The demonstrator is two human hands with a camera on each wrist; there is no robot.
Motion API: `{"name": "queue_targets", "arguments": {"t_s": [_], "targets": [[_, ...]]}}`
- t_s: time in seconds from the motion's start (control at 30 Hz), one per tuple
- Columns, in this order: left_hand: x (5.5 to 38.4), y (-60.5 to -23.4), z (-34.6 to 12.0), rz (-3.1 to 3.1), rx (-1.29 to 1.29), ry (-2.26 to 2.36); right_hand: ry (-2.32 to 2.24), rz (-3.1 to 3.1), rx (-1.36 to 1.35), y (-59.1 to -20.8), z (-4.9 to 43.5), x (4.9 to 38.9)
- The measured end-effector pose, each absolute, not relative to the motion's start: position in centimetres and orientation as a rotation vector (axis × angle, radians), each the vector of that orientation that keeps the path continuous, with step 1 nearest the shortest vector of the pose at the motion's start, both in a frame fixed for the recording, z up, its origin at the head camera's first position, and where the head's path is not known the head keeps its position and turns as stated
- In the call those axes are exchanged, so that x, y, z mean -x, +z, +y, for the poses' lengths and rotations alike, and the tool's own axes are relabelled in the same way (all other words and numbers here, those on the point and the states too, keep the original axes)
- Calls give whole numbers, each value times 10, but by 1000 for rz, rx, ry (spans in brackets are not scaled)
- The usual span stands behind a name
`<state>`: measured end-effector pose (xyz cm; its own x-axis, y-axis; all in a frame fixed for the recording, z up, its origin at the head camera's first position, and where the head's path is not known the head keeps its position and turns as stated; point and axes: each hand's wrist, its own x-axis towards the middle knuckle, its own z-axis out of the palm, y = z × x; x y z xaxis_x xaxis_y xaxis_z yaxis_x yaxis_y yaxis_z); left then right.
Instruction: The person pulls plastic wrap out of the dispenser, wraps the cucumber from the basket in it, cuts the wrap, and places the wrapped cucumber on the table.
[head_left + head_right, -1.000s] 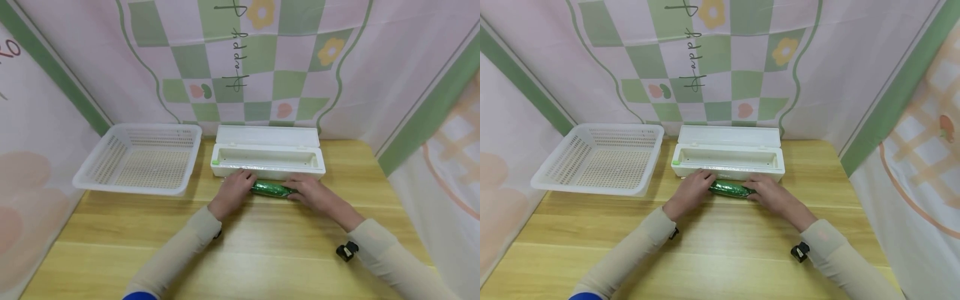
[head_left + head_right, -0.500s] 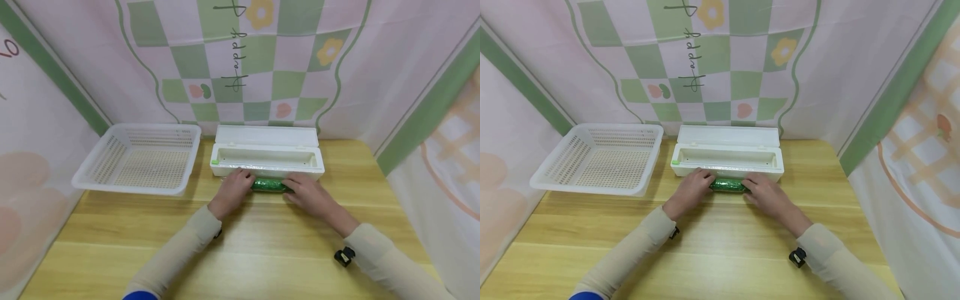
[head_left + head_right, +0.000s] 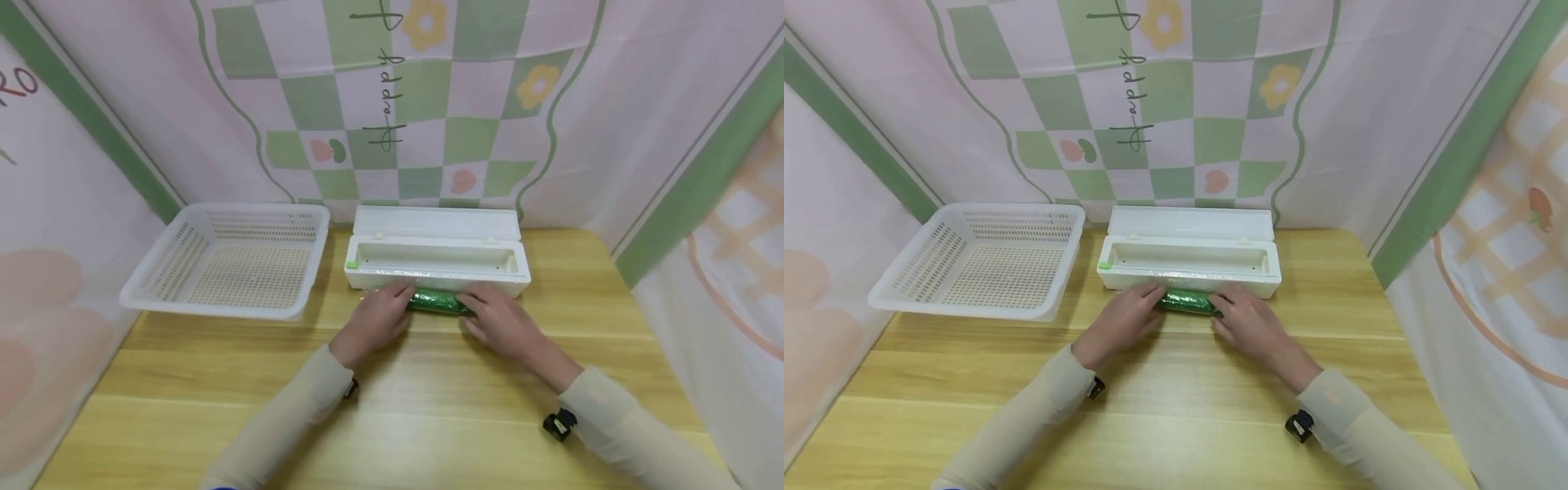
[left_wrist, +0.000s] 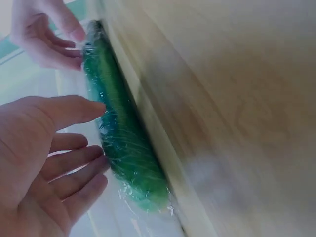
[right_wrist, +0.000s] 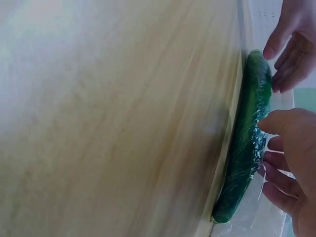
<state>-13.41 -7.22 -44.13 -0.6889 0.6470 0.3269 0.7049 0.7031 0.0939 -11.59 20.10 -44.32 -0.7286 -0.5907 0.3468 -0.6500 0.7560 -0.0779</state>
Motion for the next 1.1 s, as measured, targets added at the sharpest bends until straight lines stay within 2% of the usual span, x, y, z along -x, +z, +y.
{"name": "queue_targets", "arguments": {"t_s": [0.2, 0.5, 0.8, 1.1], "targets": [[120, -443, -94, -2624, 1063, -376, 320, -2705, -912, -438, 200, 106], [106, -431, -126, -2781, 729, -683, 373, -2760, -871, -433, 202, 100], [117, -437, -133, -2763, 477, -1193, 393, -2724, -900, -429, 201, 99], [139, -447, -133, -2627, 268, -1466, 400, -2720, -945, -417, 187, 102]]}}
